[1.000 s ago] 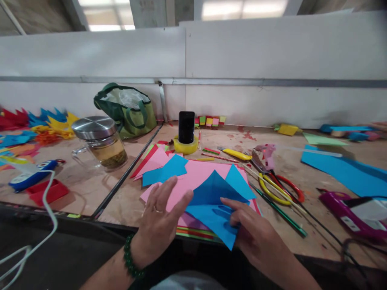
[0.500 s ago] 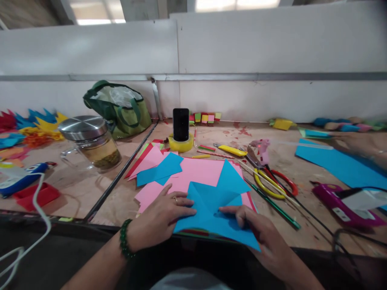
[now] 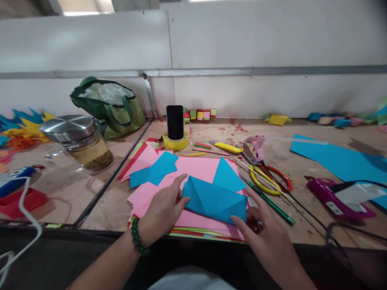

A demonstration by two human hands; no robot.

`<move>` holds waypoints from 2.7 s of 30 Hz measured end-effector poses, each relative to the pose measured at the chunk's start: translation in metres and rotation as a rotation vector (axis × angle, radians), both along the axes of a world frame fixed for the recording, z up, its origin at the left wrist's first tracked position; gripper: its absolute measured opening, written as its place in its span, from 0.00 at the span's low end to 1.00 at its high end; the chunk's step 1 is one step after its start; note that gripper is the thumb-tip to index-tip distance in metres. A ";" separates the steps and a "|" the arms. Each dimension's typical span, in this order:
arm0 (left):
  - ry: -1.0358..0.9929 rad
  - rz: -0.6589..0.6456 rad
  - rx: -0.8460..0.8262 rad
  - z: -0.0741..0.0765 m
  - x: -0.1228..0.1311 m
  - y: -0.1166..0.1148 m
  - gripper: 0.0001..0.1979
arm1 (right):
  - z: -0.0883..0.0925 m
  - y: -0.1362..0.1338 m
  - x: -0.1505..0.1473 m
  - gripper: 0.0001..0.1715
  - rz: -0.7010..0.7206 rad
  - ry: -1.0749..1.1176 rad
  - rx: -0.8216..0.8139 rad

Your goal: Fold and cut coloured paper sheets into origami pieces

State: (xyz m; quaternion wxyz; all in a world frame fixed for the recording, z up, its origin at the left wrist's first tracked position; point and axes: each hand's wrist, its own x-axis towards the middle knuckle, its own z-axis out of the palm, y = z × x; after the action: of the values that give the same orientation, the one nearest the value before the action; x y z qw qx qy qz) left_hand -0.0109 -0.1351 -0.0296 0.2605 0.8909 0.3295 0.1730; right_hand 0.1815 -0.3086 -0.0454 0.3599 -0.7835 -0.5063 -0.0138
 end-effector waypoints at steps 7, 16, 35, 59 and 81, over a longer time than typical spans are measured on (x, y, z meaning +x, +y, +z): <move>0.045 -0.074 0.535 -0.006 0.003 -0.020 0.27 | 0.000 0.009 0.000 0.14 0.166 -0.510 0.114; 0.073 -0.192 0.433 -0.007 -0.018 -0.030 0.24 | 0.014 0.007 0.008 0.22 0.518 -0.508 0.117; -0.420 -0.021 0.017 0.006 -0.007 -0.018 0.22 | 0.007 -0.008 0.008 0.14 0.382 -0.396 0.103; -0.358 -0.061 -0.427 0.008 -0.036 -0.035 0.29 | 0.044 0.038 -0.016 0.11 0.582 -0.522 0.340; -0.094 0.123 -0.183 0.014 -0.041 -0.003 0.18 | 0.021 0.017 -0.003 0.18 0.547 -0.324 0.240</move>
State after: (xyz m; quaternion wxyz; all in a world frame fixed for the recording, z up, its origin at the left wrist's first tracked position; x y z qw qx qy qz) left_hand -0.0517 -0.1384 -0.0155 0.3450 0.8323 0.3854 0.1995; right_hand 0.1786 -0.2915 -0.0242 0.3550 -0.5583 -0.7431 -0.1005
